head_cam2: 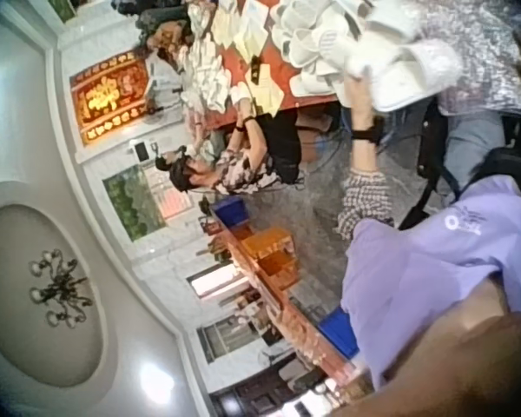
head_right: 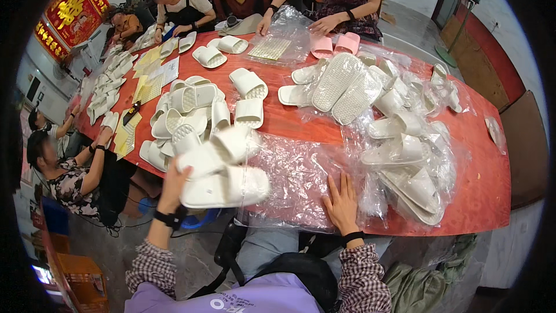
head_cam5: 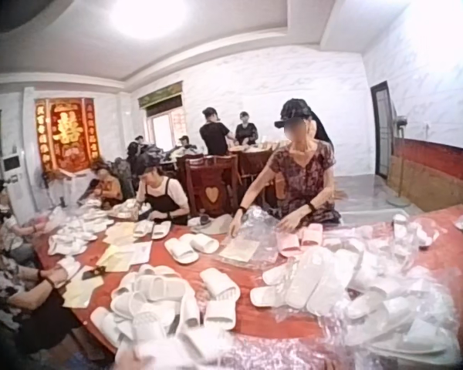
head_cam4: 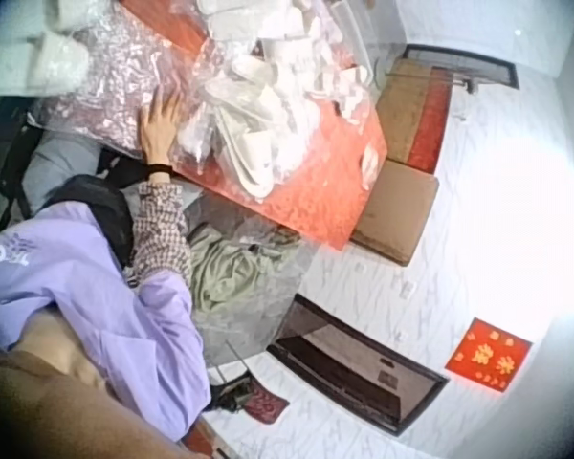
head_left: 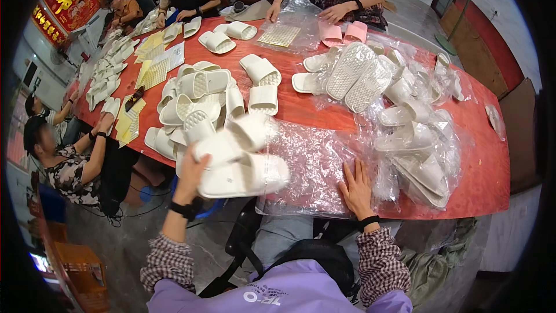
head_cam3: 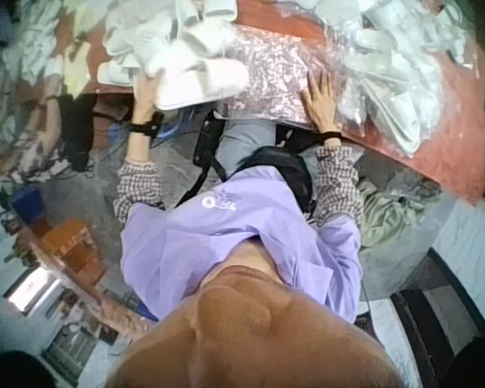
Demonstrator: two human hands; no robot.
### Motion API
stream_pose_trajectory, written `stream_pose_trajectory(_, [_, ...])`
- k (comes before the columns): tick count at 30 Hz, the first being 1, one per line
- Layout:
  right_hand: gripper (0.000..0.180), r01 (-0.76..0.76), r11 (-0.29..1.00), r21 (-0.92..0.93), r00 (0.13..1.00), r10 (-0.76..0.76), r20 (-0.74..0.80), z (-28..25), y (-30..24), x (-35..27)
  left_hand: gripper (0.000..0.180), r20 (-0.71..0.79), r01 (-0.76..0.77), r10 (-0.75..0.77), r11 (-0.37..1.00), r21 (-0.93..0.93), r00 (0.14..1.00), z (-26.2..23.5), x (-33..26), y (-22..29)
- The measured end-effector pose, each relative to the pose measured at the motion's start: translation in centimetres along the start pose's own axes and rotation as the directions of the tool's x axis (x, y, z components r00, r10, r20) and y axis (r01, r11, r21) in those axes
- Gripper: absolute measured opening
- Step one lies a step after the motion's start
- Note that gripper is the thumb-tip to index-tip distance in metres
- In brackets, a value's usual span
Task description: Packing white slippers into clear plastic bags at a production table.
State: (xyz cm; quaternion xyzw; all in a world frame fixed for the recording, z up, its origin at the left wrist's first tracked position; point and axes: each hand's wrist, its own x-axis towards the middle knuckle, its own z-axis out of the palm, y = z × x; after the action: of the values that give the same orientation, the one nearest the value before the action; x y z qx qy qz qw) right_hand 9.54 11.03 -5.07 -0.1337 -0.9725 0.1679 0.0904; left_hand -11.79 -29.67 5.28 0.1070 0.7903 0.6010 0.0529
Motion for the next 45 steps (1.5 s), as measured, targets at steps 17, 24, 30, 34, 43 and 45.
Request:
stream_pose_trajectory(17, [0.073, -0.004, 0.997, -0.074, 1.0, 0.003, -0.003, 0.6, 0.4, -0.1, 0.026, 0.482, -0.696, 0.579, 0.712, 0.095, 0.658, 15.8, -8.3, 16.3])
stream_pose_trajectory(24, [0.074, 0.042, 0.997, 0.065, 0.999, -0.041, -0.026, 0.3, 1.1, 0.2, 0.058, 0.596, -0.6, 0.329, 0.725, 0.337, 0.732, 30.2, -7.9, 2.3])
stream_pose_trajectory(30, [0.023, 0.057, 0.966, 0.252, 0.914, 0.051, -0.403, -8.6, 0.9, -0.3, 0.067, 0.666, -0.731, 0.394, 0.588, 0.348, 0.633, 29.6, -5.6, -2.4])
stream_pose_trajectory(34, [0.032, -0.091, 0.996, -0.013, 0.795, 0.065, -0.603, -16.1, 6.4, 1.2, 0.07, 0.676, -0.751, 0.408, 0.567, 0.34, 0.614, 29.9, -5.5, -2.2])
stream_pose_trajectory(43, [0.07, 0.167, 0.65, -0.742, 0.971, -0.241, 0.007, -15.6, 14.3, 8.8, 0.07, 0.676, -0.749, 0.409, 0.575, 0.33, 0.613, 29.8, -5.9, -3.0])
stream_pose_trajectory(45, [0.058, 0.164, 0.675, -0.719, 0.982, -0.182, 0.054, -14.6, 14.3, 9.9, 0.07, 0.684, -0.741, 0.396, 0.587, 0.325, 0.613, 29.7, -6.1, -2.9])
